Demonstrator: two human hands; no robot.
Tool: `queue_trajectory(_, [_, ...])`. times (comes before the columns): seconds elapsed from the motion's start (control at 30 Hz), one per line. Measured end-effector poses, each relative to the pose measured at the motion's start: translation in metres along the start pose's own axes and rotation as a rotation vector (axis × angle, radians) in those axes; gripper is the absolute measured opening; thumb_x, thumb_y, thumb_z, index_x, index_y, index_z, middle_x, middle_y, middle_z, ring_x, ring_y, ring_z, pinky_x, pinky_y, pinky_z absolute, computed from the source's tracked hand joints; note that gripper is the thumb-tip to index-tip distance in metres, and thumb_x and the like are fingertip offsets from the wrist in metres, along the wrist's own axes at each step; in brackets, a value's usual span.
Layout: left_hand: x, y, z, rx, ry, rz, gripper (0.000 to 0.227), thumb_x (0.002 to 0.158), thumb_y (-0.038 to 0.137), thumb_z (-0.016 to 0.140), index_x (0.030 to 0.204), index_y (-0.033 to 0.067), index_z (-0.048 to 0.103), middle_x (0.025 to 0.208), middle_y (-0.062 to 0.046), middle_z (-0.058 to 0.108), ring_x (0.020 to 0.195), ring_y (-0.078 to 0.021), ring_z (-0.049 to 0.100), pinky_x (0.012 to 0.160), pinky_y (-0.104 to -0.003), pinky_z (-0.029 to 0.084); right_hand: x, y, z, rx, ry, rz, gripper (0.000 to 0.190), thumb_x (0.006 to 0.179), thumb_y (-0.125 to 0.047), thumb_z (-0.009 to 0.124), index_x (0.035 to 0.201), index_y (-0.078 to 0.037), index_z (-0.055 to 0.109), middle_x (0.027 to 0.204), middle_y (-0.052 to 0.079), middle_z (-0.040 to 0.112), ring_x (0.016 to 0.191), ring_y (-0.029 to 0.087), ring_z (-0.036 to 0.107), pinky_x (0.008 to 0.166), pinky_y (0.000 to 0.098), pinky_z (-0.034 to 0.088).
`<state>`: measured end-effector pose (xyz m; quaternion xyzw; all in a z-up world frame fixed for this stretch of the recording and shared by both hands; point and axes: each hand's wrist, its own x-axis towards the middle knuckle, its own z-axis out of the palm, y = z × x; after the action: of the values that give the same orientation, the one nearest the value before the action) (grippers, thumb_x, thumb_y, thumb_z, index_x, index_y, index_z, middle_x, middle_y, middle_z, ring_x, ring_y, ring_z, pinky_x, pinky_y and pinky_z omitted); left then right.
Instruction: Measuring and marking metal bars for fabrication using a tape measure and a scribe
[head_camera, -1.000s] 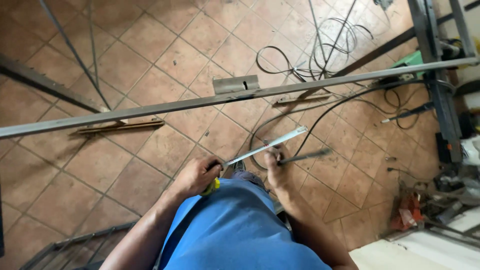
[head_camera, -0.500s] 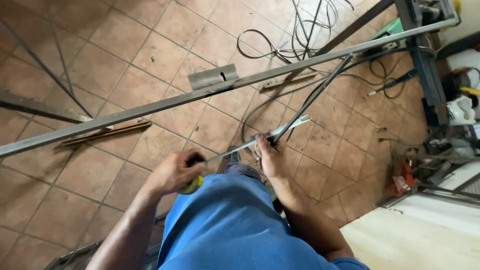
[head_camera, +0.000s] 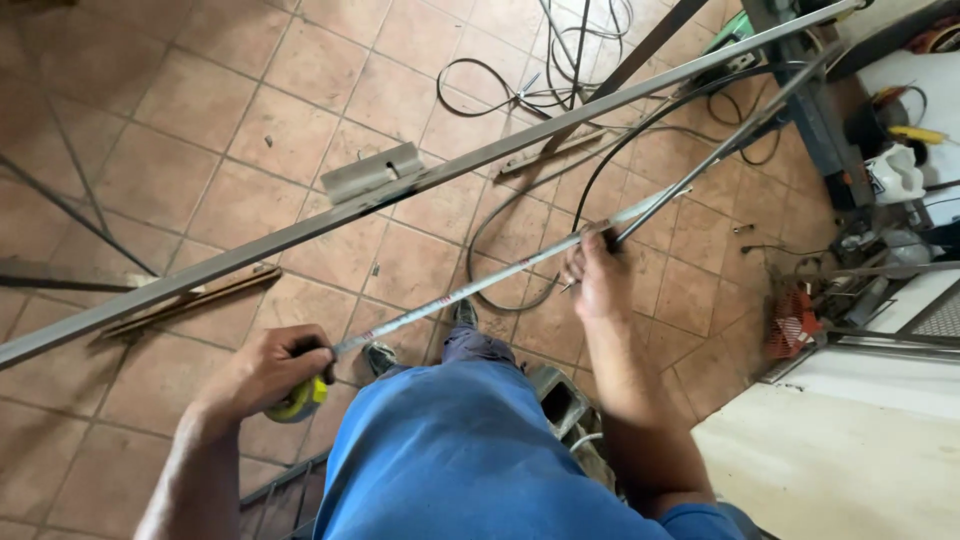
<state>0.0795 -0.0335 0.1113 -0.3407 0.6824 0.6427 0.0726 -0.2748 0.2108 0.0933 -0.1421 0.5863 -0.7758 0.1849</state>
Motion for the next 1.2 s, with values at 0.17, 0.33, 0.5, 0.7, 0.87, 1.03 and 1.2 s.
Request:
queue_trajectory(0.17, [0.03, 0.025, 0.044, 0.007, -0.043, -0.017, 0.012, 0.087, 0.013, 0.073, 0.081, 0.0061, 0.081, 0.065, -0.012, 0.073, 0.062, -0.0212, 0.065, 0.06, -0.035, 0.053, 0.007, 0.04, -0.024, 0.019, -0.013, 0.026, 0.029, 0.101, -0.028, 0.067, 0.081, -0.014, 0.052, 0.048, -0.003, 0.029, 0.037, 0.008, 0.032, 0.037, 0.0227, 0.036])
queue_trajectory(0.33, [0.074, 0.062, 0.085, -0.027, -0.062, 0.001, 0.012, 0.087, 0.012, 0.073, 0.08, 0.006, 0.081, 0.064, -0.011, 0.073, 0.062, -0.0215, 0.066, 0.06, -0.034, 0.054, 0.033, 0.032, -0.048, 0.004, -0.088, 0.045, 0.033, 0.104, -0.033, 0.064, 0.081, -0.011, 0.054, 0.049, -0.003, 0.03, 0.038, 0.007, 0.032, 0.039, 0.0222, 0.039])
queue_trajectory(0.5, [0.153, 0.091, 0.136, -0.017, 0.022, 0.093, 0.012, 0.089, 0.012, 0.07, 0.082, 0.0056, 0.078, 0.068, -0.009, 0.067, 0.069, -0.021, 0.062, 0.065, -0.036, 0.052, 0.091, 0.025, -0.107, 0.122, -0.066, 0.029, 0.041, 0.108, -0.034, 0.056, 0.087, 0.0, 0.06, 0.049, 0.001, 0.027, 0.038, 0.01, 0.029, 0.04, 0.0265, 0.039])
queue_trajectory(0.7, [0.249, 0.212, 0.207, 0.155, 0.065, -0.049, 0.023, 0.09, 0.022, 0.071, 0.089, 0.0017, 0.081, 0.084, -0.022, 0.078, 0.085, -0.0311, 0.072, 0.086, -0.044, 0.056, 0.177, 0.043, -0.231, 0.191, -0.156, 0.026, 0.045, 0.107, -0.038, 0.056, 0.091, 0.003, 0.065, 0.049, 0.004, 0.029, 0.039, 0.012, 0.028, 0.042, 0.028, 0.036])
queue_trajectory(0.87, [0.34, 0.309, 0.259, 0.269, -0.016, -0.006, 0.023, 0.089, 0.025, 0.069, 0.093, 0.0038, 0.079, 0.091, -0.021, 0.077, 0.094, -0.0338, 0.073, 0.091, -0.046, 0.053, 0.217, 0.051, -0.317, 0.042, -0.173, 0.119, 0.058, 0.103, -0.057, 0.054, 0.093, -0.002, 0.068, 0.052, 0.007, 0.043, 0.043, 0.012, 0.037, 0.043, 0.0264, 0.035])
queue_trajectory(1.03, [0.426, 0.386, 0.296, 0.392, -0.091, -0.02, 0.034, 0.088, 0.033, 0.065, 0.099, 0.003, 0.078, 0.099, -0.026, 0.076, 0.103, -0.0438, 0.07, 0.096, -0.052, 0.05, 0.255, 0.007, -0.319, 0.192, -0.187, 0.045, 0.047, 0.107, -0.034, 0.056, 0.088, 0.008, 0.065, 0.056, 0.013, 0.048, 0.042, 0.015, 0.038, 0.042, 0.028, 0.04])
queue_trajectory(1.2, [0.516, 0.42, 0.328, 0.475, -0.152, 0.093, 0.036, 0.086, 0.039, 0.062, 0.099, 0.0093, 0.077, 0.099, -0.021, 0.075, 0.108, -0.0402, 0.069, 0.096, -0.05, 0.05, 0.281, -0.013, -0.313, 0.199, -0.112, -0.074, 0.042, 0.104, -0.021, 0.057, 0.081, 0.013, 0.066, 0.049, 0.013, 0.046, 0.039, 0.015, 0.039, 0.036, 0.0281, 0.038])
